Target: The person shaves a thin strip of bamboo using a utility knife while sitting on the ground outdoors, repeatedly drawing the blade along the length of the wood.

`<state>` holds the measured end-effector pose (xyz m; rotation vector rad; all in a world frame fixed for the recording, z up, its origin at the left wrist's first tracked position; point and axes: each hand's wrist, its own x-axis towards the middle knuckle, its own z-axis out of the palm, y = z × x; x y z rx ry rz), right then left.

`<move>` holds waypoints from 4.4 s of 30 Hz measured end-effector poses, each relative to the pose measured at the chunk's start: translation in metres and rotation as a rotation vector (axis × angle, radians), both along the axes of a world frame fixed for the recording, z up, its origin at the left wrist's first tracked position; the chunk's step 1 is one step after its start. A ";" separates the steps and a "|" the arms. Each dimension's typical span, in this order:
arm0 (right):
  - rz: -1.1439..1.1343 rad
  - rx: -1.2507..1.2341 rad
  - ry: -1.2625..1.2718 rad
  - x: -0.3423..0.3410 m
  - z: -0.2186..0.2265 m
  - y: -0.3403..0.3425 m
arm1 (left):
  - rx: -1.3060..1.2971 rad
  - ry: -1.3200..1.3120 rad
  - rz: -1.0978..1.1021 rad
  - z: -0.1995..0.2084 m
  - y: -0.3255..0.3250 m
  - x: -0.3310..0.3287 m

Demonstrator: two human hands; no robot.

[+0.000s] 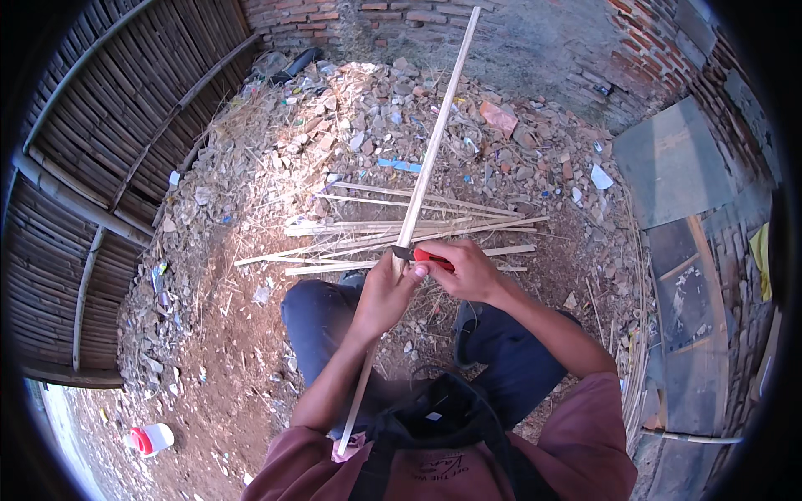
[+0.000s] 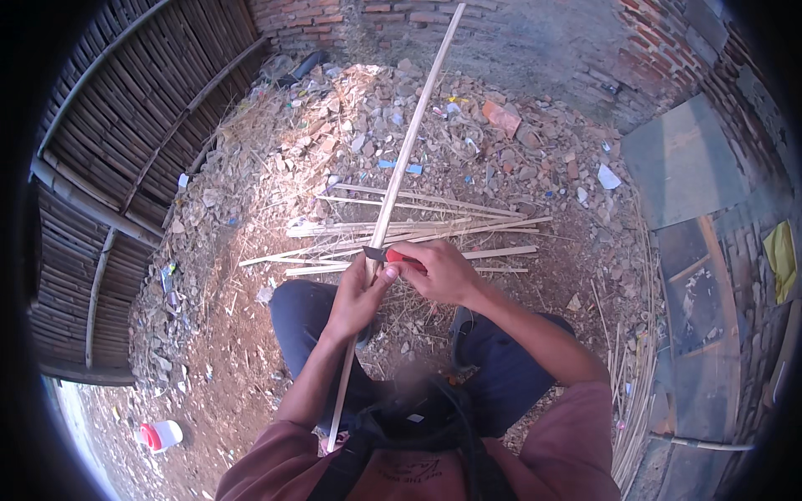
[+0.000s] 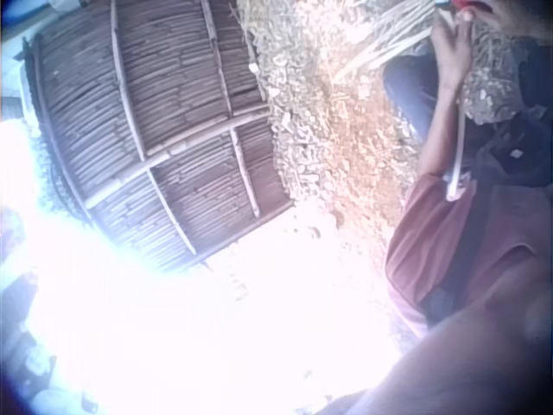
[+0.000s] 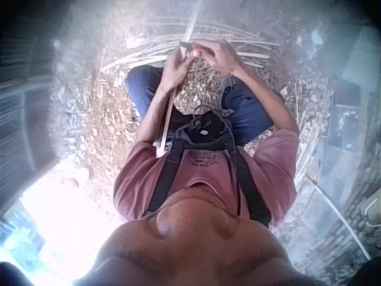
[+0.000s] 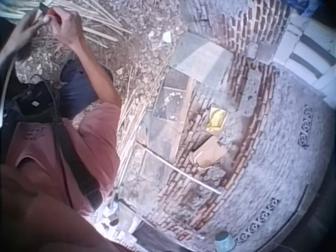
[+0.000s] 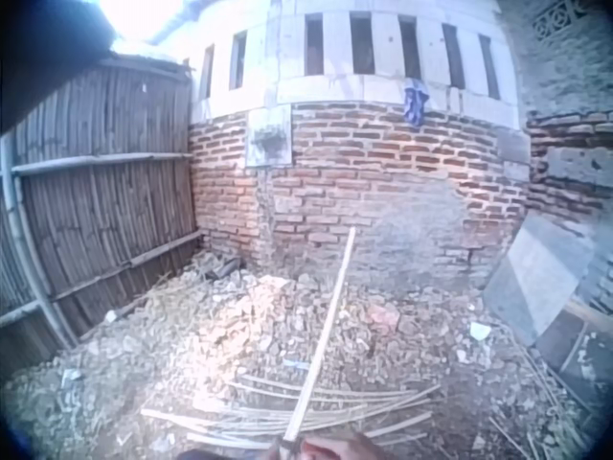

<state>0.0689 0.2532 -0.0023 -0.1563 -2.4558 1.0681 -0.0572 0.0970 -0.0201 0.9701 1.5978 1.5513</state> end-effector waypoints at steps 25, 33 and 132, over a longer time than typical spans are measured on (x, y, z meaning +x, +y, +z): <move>-0.243 0.031 0.083 -0.005 0.006 -0.030 | -0.071 -0.108 0.063 0.001 0.002 -0.002; -0.115 0.049 -0.004 -0.004 0.004 -0.010 | -0.029 -0.113 -0.021 0.015 -0.002 -0.008; 0.001 0.187 0.068 0.002 0.009 -0.002 | -0.087 0.269 0.095 0.029 -0.016 0.007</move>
